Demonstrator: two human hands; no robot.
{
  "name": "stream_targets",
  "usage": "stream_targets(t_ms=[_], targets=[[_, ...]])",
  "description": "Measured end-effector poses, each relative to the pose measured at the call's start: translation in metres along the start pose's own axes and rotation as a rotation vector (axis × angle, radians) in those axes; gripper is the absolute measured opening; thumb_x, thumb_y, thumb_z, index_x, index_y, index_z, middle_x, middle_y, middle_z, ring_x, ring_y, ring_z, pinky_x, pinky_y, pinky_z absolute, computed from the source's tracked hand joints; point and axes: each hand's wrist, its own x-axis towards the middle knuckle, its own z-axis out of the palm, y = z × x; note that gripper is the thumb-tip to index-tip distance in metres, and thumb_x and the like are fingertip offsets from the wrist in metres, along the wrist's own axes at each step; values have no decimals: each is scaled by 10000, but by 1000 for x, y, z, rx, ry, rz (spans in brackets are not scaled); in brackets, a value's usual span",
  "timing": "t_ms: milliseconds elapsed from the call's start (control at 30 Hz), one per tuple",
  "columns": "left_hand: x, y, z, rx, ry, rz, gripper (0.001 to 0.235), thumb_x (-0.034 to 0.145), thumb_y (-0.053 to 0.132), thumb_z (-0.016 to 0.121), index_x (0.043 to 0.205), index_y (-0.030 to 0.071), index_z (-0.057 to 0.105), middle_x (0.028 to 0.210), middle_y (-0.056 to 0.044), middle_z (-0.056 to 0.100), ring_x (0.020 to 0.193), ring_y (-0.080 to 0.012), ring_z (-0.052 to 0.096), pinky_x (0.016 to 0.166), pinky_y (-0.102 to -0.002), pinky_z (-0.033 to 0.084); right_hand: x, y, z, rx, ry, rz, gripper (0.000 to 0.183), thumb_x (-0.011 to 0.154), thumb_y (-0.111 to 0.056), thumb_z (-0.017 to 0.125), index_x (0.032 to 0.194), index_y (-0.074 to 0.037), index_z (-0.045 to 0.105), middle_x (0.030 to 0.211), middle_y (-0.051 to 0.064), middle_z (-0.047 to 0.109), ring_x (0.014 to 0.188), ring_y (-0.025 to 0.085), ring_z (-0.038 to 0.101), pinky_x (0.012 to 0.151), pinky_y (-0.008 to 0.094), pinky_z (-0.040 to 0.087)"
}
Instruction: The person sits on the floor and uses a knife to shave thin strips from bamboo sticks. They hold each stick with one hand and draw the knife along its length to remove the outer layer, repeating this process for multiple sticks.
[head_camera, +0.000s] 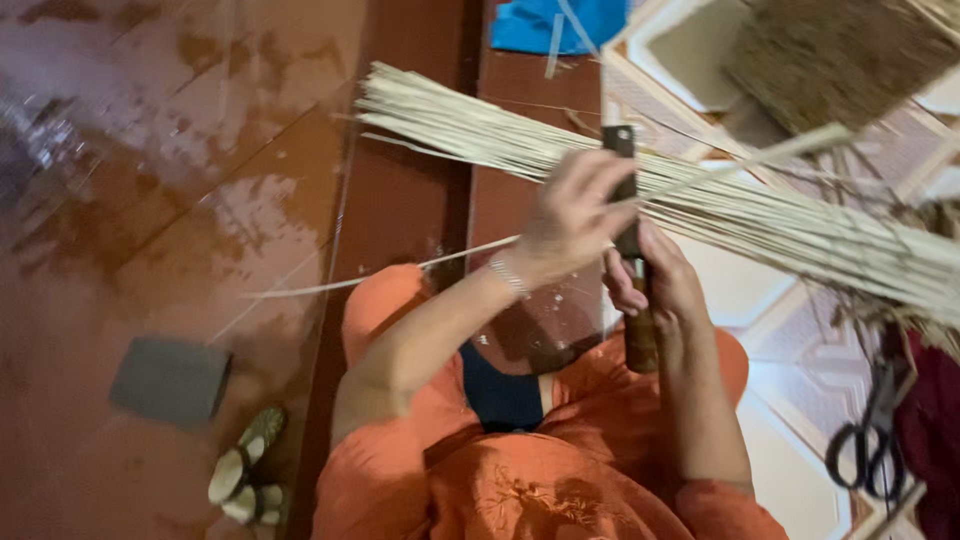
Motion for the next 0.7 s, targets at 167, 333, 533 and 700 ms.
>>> stream_targets(t_ms=[167,333,533,700], targets=[[19,-9,52,175,-133,229,219,953,229,750,957,35,650,927,-119,634,914,-245,631,726,-307,555,-5,5,-7,-50,30,5,377,1089,-360,450,1009,6,499,593,106,493,358,131,361,324,257,315],[2,-17,93,246,-79,270,121,915,68,704,970,-13,632,911,-140,660,764,-208,652,643,-291,577,-7,12,-35,0,83,78,337,1047,-284,462,901,15,517,560,94,478,338,119,359,295,245,278],[2,-7,95,220,-156,312,122,893,8,703,963,-49,620,886,-132,630,737,-202,668,657,-296,601,2,34,-68,24,149,63,498,1098,-405,489,858,28,543,523,71,442,328,133,369,298,262,289],[-7,-11,90,155,-161,287,133,826,22,704,928,-1,622,915,-103,621,881,-210,688,806,-296,613,4,36,-56,-52,199,27,375,1059,-370,484,956,-10,506,586,79,485,368,167,405,330,292,325]])
